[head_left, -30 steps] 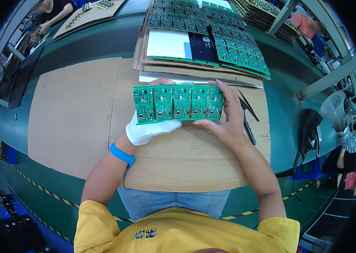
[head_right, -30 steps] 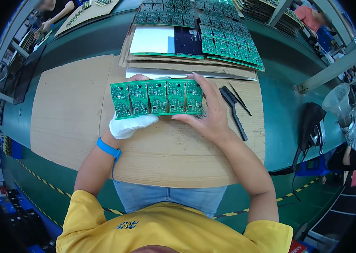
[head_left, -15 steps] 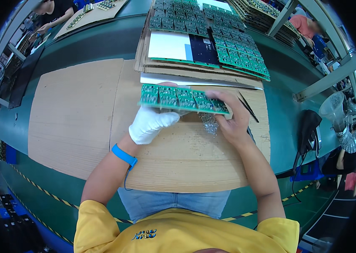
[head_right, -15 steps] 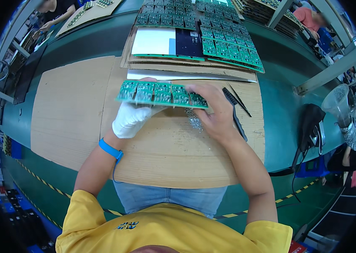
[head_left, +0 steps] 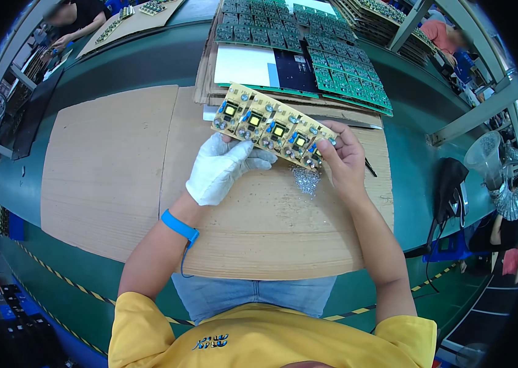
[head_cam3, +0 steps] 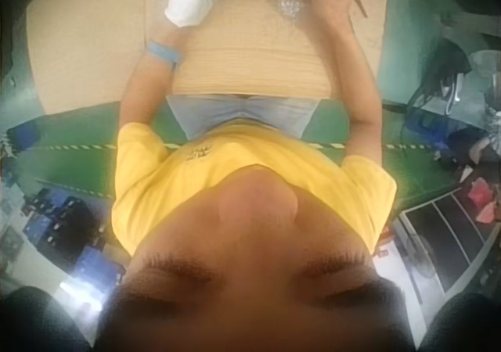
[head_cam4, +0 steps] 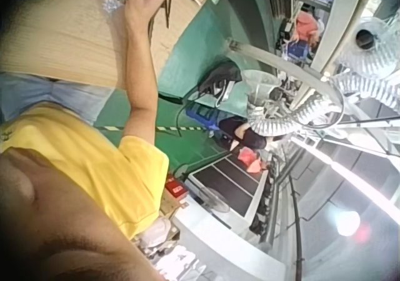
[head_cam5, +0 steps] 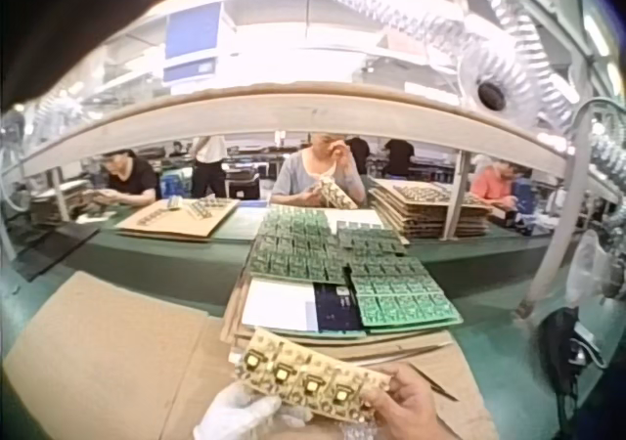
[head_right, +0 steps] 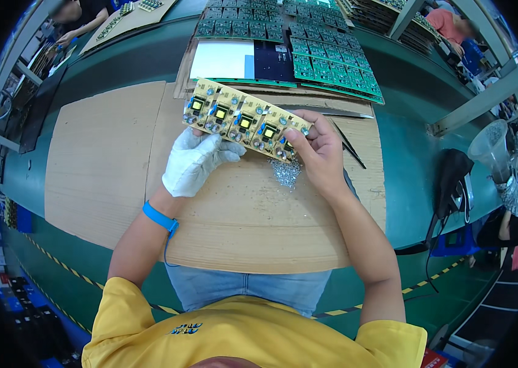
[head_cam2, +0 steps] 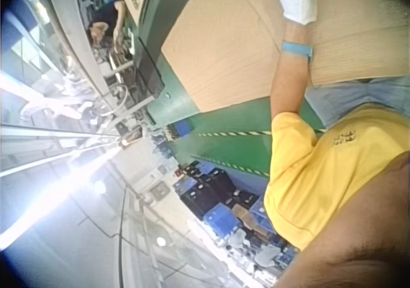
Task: Cleaning and inspecting printed circuit boards using a brush at a manufacturing workstation.
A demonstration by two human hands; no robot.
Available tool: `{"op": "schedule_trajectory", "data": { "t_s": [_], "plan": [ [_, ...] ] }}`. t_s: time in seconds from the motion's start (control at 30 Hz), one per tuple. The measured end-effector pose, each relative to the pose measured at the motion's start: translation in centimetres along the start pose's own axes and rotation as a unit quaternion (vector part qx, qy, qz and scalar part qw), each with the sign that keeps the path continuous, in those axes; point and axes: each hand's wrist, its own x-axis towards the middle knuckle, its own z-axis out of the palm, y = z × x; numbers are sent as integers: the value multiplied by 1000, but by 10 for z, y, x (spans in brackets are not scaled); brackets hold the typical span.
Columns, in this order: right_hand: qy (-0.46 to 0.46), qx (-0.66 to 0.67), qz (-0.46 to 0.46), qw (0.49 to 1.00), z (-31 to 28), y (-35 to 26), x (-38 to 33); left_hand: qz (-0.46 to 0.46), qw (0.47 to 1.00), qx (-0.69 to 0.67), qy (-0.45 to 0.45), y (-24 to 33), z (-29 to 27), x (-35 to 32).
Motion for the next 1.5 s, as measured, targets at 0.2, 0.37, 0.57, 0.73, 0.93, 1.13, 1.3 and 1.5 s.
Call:
{"op": "schedule_trajectory", "data": {
  "t_s": [0.2,0.37,0.57,0.73,0.93,1.13,1.3,1.5],
  "plan": [
    [-17,-34,-26,999,-8,8,1,9,1000,-2,-1,-1,0,2],
    [-4,-16,-22,1000,0,-1,-1,12,1000,-13,-3,-2,-3,1],
    [3,-24,-22,999,0,1,0,17,1000,-5,-7,-2,-3,3],
    [-6,-13,-8,1000,-1,2,-1,11,1000,-18,0,-1,-3,1],
    [-25,103,49,993,1,2,0,22,998,-35,-40,0,-9,1],
    [25,219,68,973,-22,-5,8,-130,959,-203,-149,27,7,-5],
    [-113,166,73,977,-27,-1,4,-262,937,-210,-95,2,-11,-11],
    [-290,25,23,956,2,-8,-6,-278,938,15,-208,-11,6,-15]
  ]
}}
